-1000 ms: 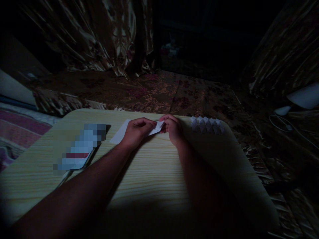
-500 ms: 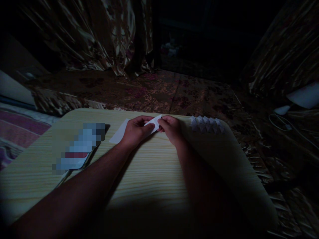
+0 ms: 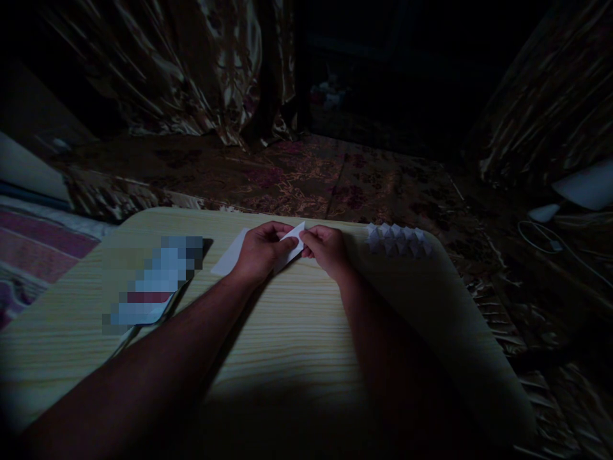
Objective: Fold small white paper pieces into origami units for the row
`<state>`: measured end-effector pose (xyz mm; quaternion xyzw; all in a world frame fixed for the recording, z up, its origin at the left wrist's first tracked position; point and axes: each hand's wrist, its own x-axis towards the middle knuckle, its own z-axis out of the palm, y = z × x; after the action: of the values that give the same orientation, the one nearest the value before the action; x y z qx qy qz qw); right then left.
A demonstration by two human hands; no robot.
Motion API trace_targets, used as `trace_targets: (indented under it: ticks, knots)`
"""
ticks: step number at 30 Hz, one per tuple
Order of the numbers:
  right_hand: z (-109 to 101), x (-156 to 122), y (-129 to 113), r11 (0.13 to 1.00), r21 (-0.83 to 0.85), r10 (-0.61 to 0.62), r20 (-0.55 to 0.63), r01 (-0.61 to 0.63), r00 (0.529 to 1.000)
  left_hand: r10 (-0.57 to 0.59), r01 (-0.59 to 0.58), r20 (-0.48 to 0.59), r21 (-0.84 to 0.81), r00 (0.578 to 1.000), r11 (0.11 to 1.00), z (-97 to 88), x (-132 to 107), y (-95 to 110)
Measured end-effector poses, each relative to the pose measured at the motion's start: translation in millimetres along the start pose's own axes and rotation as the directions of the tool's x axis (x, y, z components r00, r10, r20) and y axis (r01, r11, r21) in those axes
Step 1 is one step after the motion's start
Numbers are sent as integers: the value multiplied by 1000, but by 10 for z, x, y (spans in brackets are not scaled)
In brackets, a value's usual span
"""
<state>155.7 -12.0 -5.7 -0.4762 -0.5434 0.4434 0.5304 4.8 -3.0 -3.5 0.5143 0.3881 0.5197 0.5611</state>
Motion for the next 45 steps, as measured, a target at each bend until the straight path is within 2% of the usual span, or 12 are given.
trace_targets:
  ticks: [6,9,15,21,29,35,40,45]
  knots:
    - [31,-15,-34,999,-35,26,43,-24,999,20,-19,-122,10,992,1000,-15,45,-40]
    - [47,-6,-8,997,-69,34,30,-32,999,28,-26,-146,14,989,1000,-17,52,-47]
    - [48,-9,2,998,-59,28,35,-26,999,-6,5,-94,-8,996,1000,-21,44,-44]
    - [41,-9,9,999,-44,2,26,-1,1000,15,-9,-59,105,998,994,-30,34,-67]
    - [37,-16,-22,997,-74,12,38,-9,999,51,-37,-98,133,994,990,-24,25,-40]
    - [35,-21,-24,995,-95,-13,49,17,999,50,-43,-120,56,991,998,-24,41,-50]
    - [45,-26,-36,996,-87,-31,33,34,999,37,-36,-76,8,996,999,-30,37,-43]
    - [37,-36,-54,994,-105,-32,85,41,996,-1,0,-59,-10,998,1000,-20,17,-12]
